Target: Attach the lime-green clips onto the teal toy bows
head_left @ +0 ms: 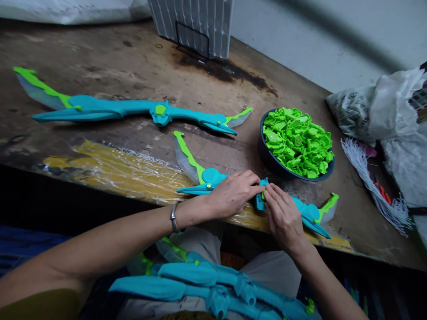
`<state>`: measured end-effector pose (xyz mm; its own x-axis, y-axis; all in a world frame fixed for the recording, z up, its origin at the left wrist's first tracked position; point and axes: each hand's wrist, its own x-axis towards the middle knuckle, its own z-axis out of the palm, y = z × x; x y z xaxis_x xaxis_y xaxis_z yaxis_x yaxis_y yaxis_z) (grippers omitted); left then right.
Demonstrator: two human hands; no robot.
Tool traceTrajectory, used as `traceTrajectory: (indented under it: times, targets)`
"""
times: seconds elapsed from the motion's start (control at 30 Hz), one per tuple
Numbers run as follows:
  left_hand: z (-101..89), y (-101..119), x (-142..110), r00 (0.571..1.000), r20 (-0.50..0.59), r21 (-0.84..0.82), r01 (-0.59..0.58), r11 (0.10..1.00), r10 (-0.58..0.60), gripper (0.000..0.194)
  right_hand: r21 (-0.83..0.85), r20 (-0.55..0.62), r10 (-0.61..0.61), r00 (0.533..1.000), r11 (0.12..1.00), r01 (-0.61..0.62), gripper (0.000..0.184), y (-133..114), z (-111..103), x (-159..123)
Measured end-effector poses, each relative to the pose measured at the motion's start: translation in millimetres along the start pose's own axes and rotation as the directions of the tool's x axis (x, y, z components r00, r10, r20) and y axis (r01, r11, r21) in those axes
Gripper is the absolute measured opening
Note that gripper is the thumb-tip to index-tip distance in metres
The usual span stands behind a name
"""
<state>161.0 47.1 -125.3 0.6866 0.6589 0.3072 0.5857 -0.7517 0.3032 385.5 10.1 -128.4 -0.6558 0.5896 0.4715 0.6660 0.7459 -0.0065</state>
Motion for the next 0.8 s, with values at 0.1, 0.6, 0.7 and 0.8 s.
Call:
traceTrajectory:
  times: [0.1, 0.6, 0.7, 0.8]
  targets:
    - [-1.2, 6.0, -0.9, 0.998, 0.041, 0.132, -0.05, 0.99, 0.045, 0.035, -0.058, 0.043, -0.004, 0.999, 0.998, 0.006, 0.06, -4.1, -0.4, -6.9]
    - [9.6, 6.8, -0.4, 0.994, 0.053, 0.249, -0.108, 0.962, 0.098, 0.038, -0.127, 0.164, 0.012, 0.986, 0.992, 0.009, 0.061, -6.1, 1.8, -11.9]
    - [7.8, 8.9, 0.3, 0.996, 0.054, 0.239, -0.084, 0.967, 0.073, 0.038, -0.094, 0.19, 0.098, 0.977, 0.992, -0.081, 0.068, -6.4, -3.0, -20.3]
    - [-1.1, 11.5, -2.8, 0.998, 0.057, 0.31, -0.002, 0.951, -0.017, 0.046, -0.177, 0.097, 0.203, 0.974, 0.967, -0.184, 0.055, 2.7, -8.8, -36.8]
